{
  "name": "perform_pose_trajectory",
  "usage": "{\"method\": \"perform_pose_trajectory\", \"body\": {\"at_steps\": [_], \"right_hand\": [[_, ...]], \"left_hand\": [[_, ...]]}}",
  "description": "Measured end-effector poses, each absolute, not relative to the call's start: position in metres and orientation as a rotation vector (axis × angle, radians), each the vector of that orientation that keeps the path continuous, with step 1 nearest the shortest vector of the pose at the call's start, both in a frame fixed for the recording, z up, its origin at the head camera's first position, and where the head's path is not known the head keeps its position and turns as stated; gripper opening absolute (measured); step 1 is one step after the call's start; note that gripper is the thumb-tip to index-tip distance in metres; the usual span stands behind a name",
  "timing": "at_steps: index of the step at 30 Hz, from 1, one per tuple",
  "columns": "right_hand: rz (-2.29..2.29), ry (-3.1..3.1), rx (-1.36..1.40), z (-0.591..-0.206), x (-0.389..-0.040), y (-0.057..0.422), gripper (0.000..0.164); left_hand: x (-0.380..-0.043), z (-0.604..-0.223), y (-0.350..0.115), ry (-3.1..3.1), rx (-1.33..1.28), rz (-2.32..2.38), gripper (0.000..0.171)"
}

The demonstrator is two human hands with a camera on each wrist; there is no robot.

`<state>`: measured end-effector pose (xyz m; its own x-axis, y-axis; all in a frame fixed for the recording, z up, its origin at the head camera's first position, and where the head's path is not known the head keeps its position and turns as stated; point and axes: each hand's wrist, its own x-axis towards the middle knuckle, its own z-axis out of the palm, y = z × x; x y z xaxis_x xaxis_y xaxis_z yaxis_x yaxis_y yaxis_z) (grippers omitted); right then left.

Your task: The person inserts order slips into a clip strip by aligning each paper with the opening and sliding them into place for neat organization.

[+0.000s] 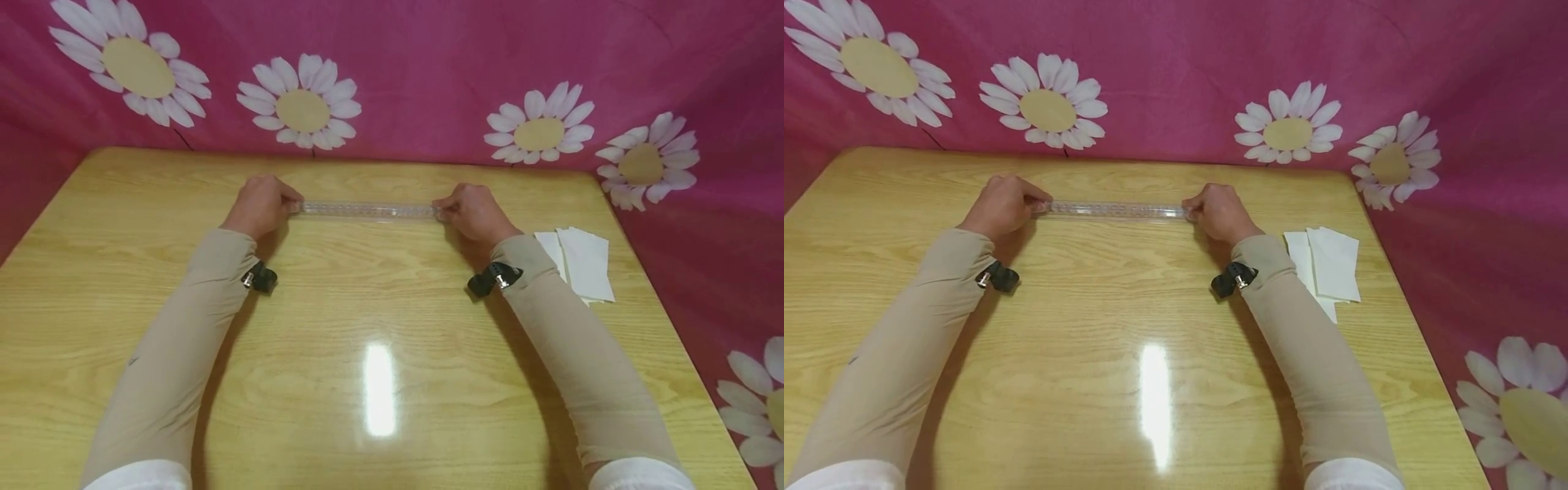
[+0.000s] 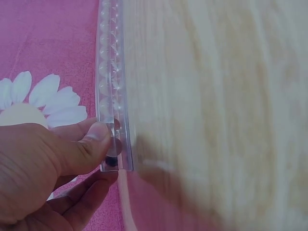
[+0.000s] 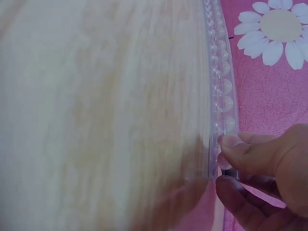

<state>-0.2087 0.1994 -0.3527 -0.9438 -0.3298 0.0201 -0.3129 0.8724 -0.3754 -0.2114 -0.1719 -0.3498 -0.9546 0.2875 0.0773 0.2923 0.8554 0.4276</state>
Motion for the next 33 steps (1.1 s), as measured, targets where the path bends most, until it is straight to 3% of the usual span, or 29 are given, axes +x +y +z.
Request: {"method": "perform_pose_trajectory", "body": {"at_steps": [33], "right_hand": [[-0.719, 3.031, -0.519, -0.361, -0.177, 0.203, 0.024]], "left_hand": [[-0.174, -0.352, -0.181, -3.06, -0.439, -0.853, 0.024]]}}
